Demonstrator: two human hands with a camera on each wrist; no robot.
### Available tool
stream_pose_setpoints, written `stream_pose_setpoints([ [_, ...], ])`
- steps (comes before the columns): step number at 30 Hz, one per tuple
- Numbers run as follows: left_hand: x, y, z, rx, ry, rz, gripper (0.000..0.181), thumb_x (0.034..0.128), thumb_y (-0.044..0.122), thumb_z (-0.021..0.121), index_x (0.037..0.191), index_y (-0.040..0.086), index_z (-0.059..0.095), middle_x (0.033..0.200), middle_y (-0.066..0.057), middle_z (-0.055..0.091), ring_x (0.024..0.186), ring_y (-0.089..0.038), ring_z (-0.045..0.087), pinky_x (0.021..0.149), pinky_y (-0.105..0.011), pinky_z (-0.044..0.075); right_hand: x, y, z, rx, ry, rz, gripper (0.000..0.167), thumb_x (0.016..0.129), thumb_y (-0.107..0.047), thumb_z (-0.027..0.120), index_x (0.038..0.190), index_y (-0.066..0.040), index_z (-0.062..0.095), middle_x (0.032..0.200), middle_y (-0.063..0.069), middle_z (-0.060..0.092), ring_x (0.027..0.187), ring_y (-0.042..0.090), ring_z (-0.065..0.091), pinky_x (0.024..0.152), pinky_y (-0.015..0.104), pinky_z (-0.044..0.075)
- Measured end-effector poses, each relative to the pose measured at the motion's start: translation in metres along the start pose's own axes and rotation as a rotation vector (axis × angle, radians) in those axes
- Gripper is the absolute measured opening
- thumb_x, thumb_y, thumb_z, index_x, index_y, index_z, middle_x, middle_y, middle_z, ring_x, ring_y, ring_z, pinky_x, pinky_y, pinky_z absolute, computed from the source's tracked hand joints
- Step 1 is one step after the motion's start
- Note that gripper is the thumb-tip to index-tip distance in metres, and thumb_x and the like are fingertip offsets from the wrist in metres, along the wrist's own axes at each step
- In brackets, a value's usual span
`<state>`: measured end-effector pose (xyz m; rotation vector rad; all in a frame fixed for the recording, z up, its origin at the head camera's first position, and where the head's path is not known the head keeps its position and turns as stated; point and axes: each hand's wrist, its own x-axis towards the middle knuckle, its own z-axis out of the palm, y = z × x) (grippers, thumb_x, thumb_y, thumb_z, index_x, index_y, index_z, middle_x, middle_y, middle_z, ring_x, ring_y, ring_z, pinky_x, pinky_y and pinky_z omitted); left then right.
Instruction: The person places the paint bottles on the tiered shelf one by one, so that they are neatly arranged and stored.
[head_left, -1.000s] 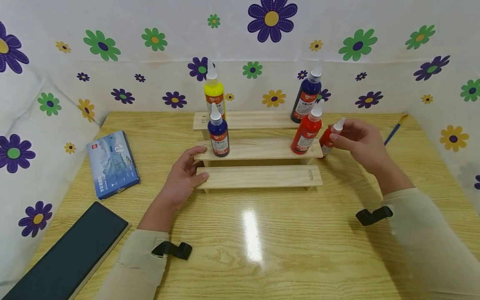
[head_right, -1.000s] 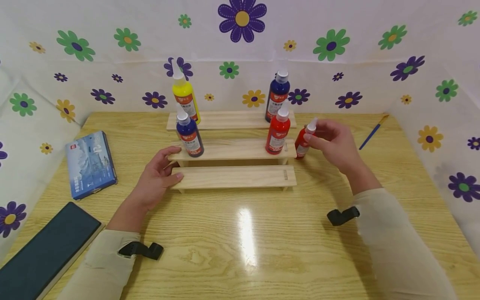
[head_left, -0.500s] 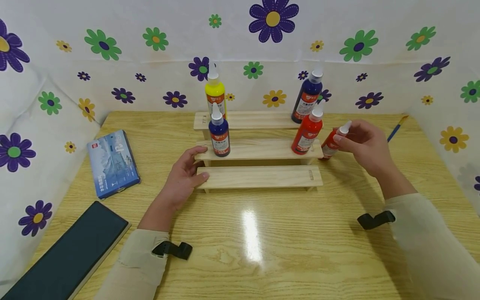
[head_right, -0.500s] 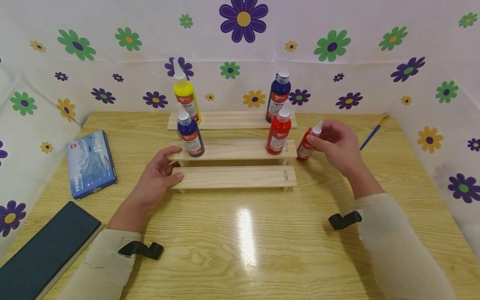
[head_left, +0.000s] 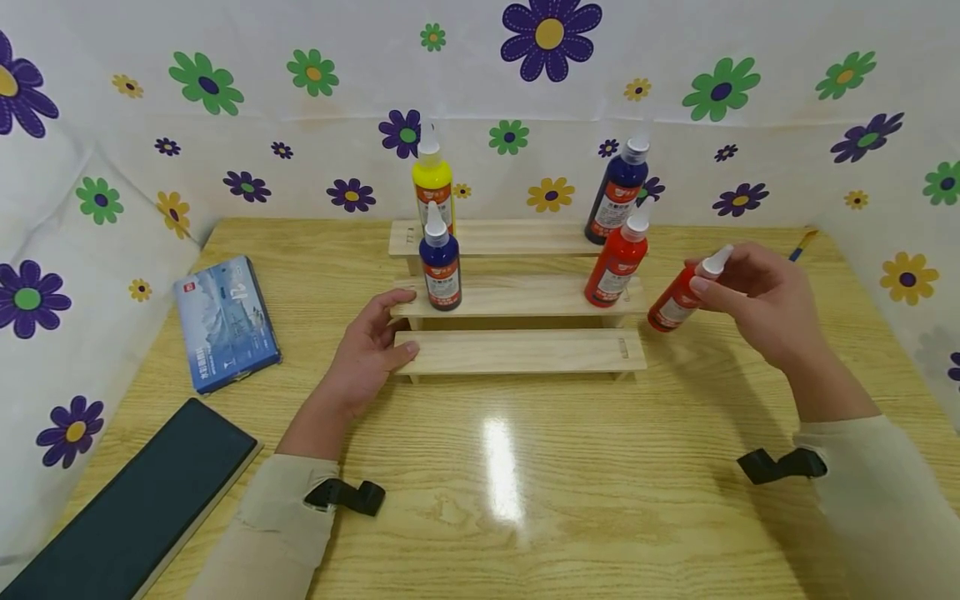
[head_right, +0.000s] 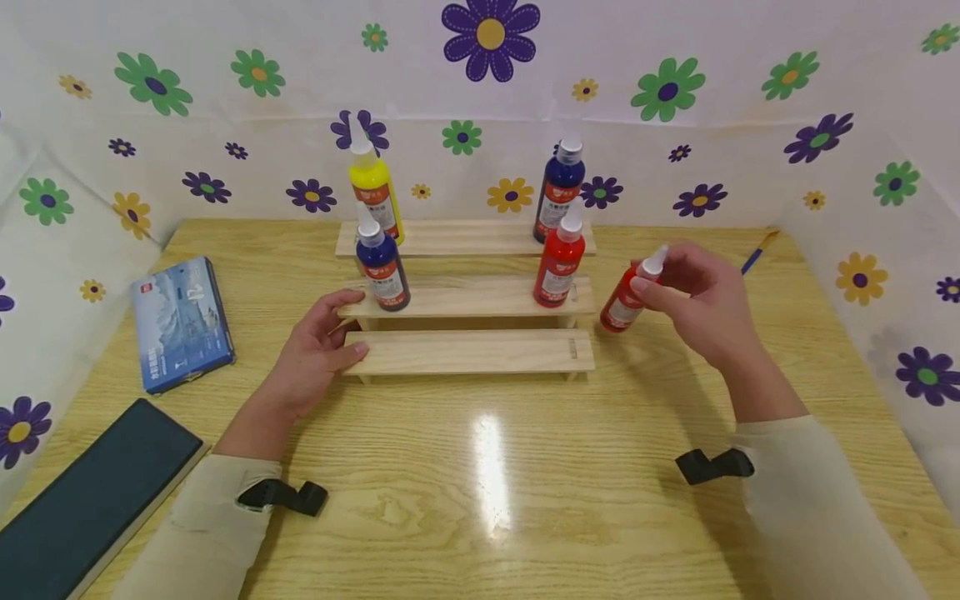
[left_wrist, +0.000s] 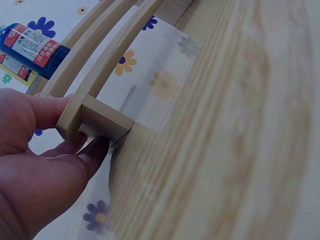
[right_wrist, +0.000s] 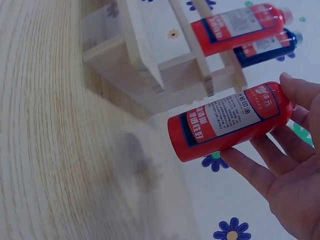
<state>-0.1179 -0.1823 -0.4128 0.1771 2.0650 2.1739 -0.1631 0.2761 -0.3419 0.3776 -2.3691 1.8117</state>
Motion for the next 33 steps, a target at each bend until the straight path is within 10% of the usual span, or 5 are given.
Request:
stream_pose_setpoints([
  [11,0.001,-0.001,0.0,0.014,0.004,-0.003,0.064,0.0923,-0.019,0.055,0.146,0.014,0.045,0.148,-0.01,0.042,0.131,-0.032,0.044,0.098,-0.035,0.044,-0.021,-0.034,0.007,-0.074,-0.046,-0.075,0.018,0.09,0.011,0.066,0.109,0.01,0.064,0.112,0.007,0.071,0.096,0.018,0.068,0.08,0.021,0.053],
  [25,0.001,0.001,0.001,0.003,0.005,-0.015,0.064,0.0922,-0.02,0.055,0.146,0.012,0.044,0.148,-0.008,0.041,0.129,-0.029,0.045,0.098,-0.037,0.043,-0.016,-0.07,0.051,0.177,-0.227,-0.27,0.022,0.083,0.023,0.064,0.104,0.016,0.064,0.107,0.022,0.068,0.096,0.027,0.068,0.082,0.027,0.055],
  [33,0.001,0.0,0.001,-0.006,0.007,-0.013,0.064,0.0918,-0.021,0.054,0.146,0.011,0.044,0.148,-0.009,0.042,0.128,-0.029,0.045,0.098,-0.035,0.043,-0.006,-0.089,0.092,0.194,-0.283,-0.249,0.024,0.084,0.017,0.07,0.107,0.009,0.068,0.108,0.019,0.068,0.092,0.029,0.069,0.077,0.033,0.057],
])
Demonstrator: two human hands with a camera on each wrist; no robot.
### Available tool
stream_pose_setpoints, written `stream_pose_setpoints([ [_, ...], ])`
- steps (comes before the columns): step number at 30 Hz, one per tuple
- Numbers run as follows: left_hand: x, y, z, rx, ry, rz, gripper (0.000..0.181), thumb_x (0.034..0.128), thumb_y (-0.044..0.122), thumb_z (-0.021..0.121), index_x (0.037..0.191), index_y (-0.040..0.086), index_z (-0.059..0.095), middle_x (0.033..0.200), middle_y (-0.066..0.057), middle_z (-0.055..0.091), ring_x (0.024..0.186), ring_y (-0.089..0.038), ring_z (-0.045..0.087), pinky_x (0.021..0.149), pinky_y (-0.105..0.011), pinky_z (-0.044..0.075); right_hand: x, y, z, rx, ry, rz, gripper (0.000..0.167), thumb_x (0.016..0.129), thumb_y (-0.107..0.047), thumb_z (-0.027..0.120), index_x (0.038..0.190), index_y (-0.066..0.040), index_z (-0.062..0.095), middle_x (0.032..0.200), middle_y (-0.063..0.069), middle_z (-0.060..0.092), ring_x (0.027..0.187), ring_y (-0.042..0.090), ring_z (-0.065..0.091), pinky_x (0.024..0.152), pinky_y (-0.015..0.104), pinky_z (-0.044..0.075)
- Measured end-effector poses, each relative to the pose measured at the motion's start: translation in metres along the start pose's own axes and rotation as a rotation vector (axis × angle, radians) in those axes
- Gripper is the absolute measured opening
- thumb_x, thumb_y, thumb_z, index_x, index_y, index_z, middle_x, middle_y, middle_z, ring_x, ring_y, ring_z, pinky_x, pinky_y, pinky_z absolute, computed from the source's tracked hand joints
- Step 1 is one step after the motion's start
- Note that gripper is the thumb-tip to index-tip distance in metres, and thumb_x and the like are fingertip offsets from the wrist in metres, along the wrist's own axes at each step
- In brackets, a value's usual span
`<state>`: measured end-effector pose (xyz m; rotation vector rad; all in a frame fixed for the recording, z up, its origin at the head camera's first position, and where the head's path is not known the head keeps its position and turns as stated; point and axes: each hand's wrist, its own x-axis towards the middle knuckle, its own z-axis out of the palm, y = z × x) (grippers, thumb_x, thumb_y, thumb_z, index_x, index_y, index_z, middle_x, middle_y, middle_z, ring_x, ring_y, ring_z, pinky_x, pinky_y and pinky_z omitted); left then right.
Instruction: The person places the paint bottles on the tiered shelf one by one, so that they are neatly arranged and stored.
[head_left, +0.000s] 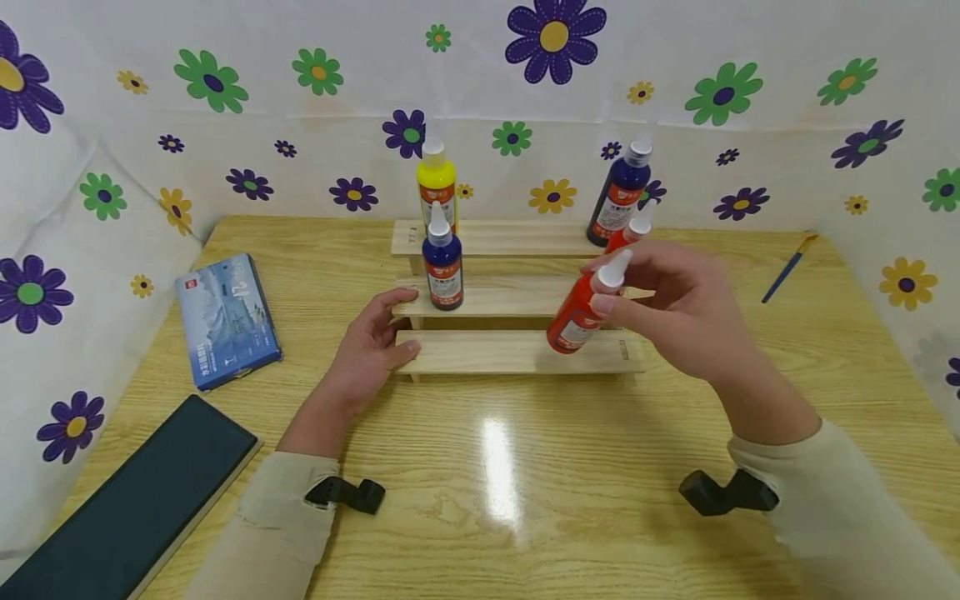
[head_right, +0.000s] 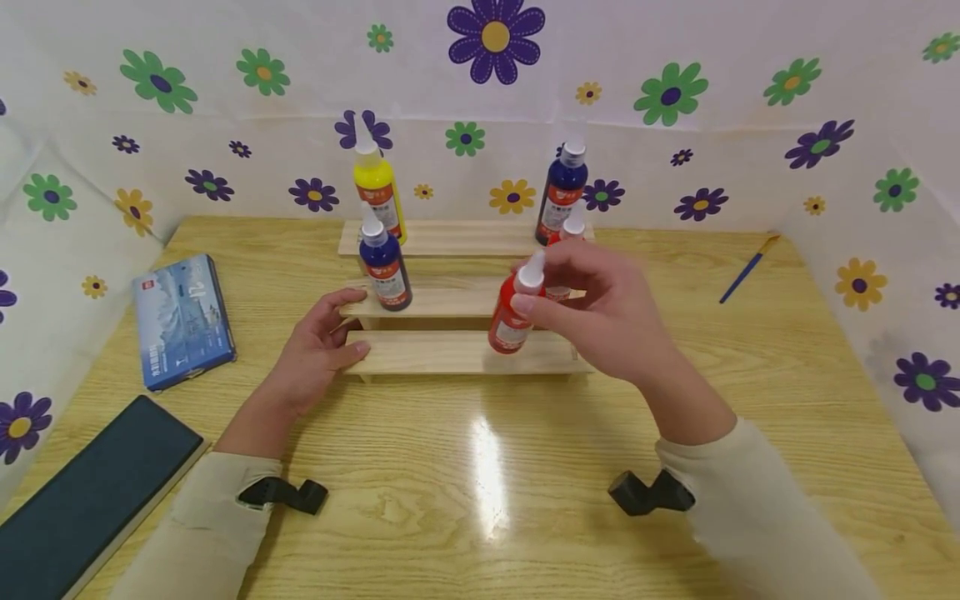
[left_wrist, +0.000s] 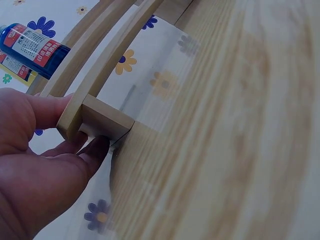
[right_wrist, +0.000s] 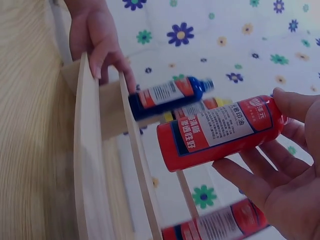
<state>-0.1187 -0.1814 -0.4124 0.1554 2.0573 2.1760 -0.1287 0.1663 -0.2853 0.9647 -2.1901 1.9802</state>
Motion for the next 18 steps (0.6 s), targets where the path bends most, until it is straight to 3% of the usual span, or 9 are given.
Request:
stream_pose_setpoints([
  [9,-0.001,-0.002,0.0,0.011,0.004,0.013,0.063,0.092,-0.02,0.055,0.145,0.013,0.046,0.149,-0.01,0.042,0.129,-0.03,0.046,0.097,-0.033,0.045,0.021,0.01,0.042,-0.046,0.006,0.078,0.022,0.084,0.011,0.073,0.104,0.002,0.07,0.106,0.014,0.067,0.092,0.031,0.066,0.072,0.039,0.058],
  [18,0.0,-0.001,-0.001,-0.004,-0.01,0.022,0.063,0.0915,-0.021,0.054,0.146,0.008,0.043,0.148,-0.01,0.042,0.128,-0.03,0.046,0.097,-0.034,0.044,0.038,0.025,0.078,-0.141,-0.04,0.083,0.02,0.087,-0.005,0.079,0.105,-0.006,0.072,0.102,0.0,0.07,0.096,0.017,0.068,0.083,0.04,0.055],
])
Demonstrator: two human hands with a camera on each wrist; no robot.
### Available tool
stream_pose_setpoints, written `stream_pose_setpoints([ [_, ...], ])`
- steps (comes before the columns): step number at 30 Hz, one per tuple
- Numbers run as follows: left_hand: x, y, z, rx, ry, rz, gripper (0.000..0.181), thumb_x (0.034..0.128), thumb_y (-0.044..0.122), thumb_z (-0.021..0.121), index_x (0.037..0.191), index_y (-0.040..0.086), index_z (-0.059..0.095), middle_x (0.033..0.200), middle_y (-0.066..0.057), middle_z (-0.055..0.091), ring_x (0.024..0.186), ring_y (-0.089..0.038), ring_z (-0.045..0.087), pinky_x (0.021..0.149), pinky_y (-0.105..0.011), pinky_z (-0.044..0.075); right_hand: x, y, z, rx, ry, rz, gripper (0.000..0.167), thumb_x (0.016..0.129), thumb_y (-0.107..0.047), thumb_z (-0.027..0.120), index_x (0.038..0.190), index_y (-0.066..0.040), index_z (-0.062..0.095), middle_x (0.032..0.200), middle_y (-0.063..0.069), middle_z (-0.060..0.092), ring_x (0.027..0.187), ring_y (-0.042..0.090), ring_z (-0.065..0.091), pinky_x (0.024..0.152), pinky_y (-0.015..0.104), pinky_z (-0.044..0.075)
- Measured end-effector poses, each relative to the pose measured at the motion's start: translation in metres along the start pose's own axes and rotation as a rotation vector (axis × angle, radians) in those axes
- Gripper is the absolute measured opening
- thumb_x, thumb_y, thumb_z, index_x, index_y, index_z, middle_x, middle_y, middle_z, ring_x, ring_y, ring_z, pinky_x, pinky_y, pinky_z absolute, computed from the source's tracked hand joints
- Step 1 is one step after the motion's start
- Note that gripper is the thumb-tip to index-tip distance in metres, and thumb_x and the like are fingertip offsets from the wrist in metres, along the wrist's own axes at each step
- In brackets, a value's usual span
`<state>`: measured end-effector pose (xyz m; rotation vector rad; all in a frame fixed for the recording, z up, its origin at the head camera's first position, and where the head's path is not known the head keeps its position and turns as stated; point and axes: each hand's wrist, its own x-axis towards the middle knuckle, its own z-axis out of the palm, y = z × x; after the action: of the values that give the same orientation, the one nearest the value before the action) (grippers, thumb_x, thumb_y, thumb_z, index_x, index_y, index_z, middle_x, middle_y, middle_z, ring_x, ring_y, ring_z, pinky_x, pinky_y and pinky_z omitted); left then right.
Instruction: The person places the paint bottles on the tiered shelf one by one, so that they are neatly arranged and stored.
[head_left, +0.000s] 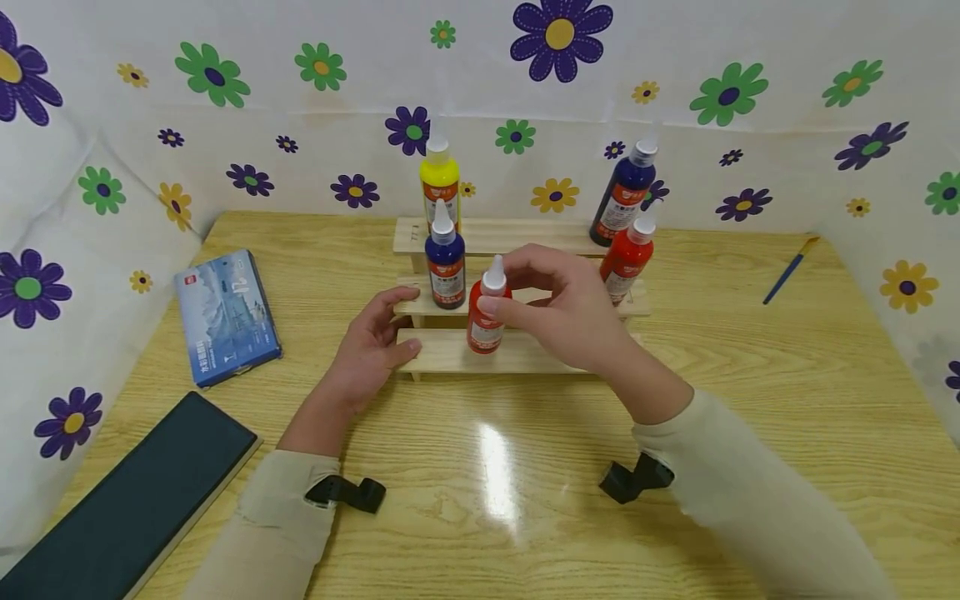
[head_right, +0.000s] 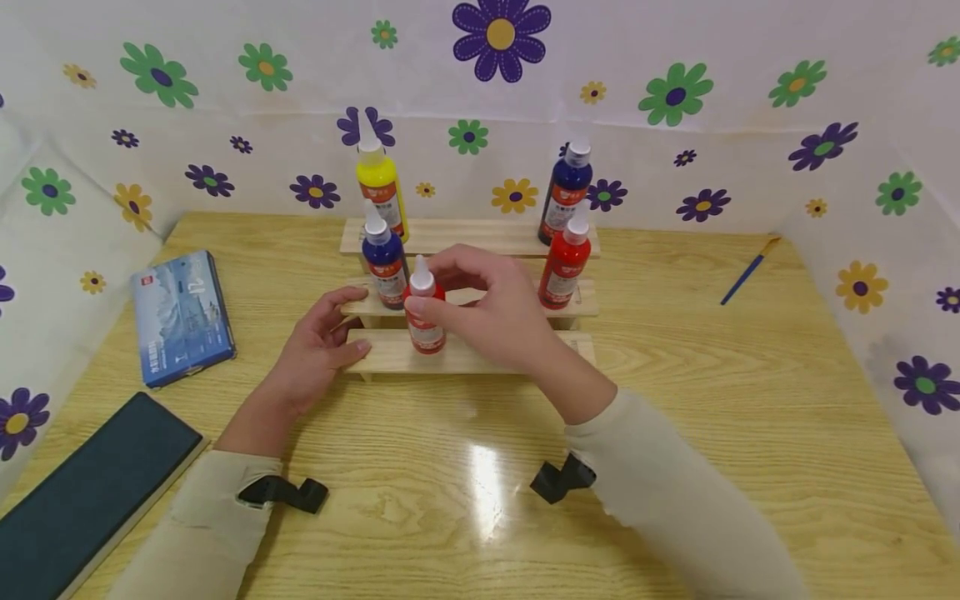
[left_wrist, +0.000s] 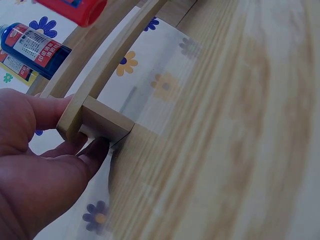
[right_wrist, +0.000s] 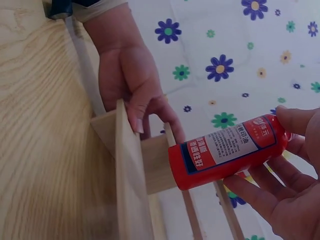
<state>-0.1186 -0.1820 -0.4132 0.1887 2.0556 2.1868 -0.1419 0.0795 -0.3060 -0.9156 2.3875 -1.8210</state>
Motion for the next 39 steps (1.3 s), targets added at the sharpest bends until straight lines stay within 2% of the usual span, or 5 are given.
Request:
stream_pose_setpoints([
  [14,0.002,0.001,0.003,-0.004,0.009,-0.007,0.064,0.0903,-0.022,0.055,0.145,0.009,0.044,0.147,-0.007,0.044,0.126,-0.03,0.047,0.104,-0.043,0.037,0.007,0.013,0.033,0.027,0.015,-0.027,0.02,0.086,-0.009,0.081,0.104,-0.006,0.074,0.104,-0.001,0.071,0.095,0.016,0.067,0.087,0.041,0.053],
  [20,0.002,-0.001,0.003,-0.006,0.005,0.0,0.064,0.0904,-0.021,0.055,0.146,0.008,0.044,0.149,-0.006,0.042,0.125,-0.031,0.046,0.107,-0.044,0.033,0.006,0.019,0.042,0.015,0.01,-0.002,0.02,0.087,-0.012,0.081,0.105,-0.009,0.074,0.104,-0.003,0.071,0.096,0.015,0.067,0.087,0.037,0.054],
  [30,0.004,0.0,0.002,0.002,0.001,-0.002,0.063,0.091,-0.02,0.055,0.146,0.01,0.044,0.149,-0.005,0.042,0.126,-0.031,0.046,0.11,-0.045,0.03,0.005,0.02,0.049,-0.008,0.03,-0.019,0.021,0.085,-0.014,0.083,0.104,-0.009,0.073,0.103,-0.004,0.07,0.094,0.016,0.068,0.083,0.034,0.055],
  [35,0.004,-0.001,0.001,0.024,0.023,-0.01,0.065,0.09,-0.022,0.056,0.146,0.01,0.045,0.149,-0.006,0.042,0.126,-0.032,0.046,0.112,-0.044,0.027,0.002,0.019,0.05,0.009,0.044,0.007,0.029,0.085,-0.016,0.083,0.11,-0.009,0.071,0.105,-0.003,0.07,0.096,0.015,0.067,0.08,0.034,0.056],
  [39,0.001,0.001,0.001,0.054,0.053,-0.016,0.068,0.0892,-0.022,0.056,0.147,0.012,0.045,0.151,-0.006,0.04,0.127,-0.032,0.046,0.113,-0.044,0.026,-0.004,0.014,0.046,-0.073,0.075,-0.047,0.034,0.086,-0.018,0.082,0.115,-0.008,0.07,0.11,0.001,0.07,0.1,0.015,0.066,0.083,0.038,0.056],
])
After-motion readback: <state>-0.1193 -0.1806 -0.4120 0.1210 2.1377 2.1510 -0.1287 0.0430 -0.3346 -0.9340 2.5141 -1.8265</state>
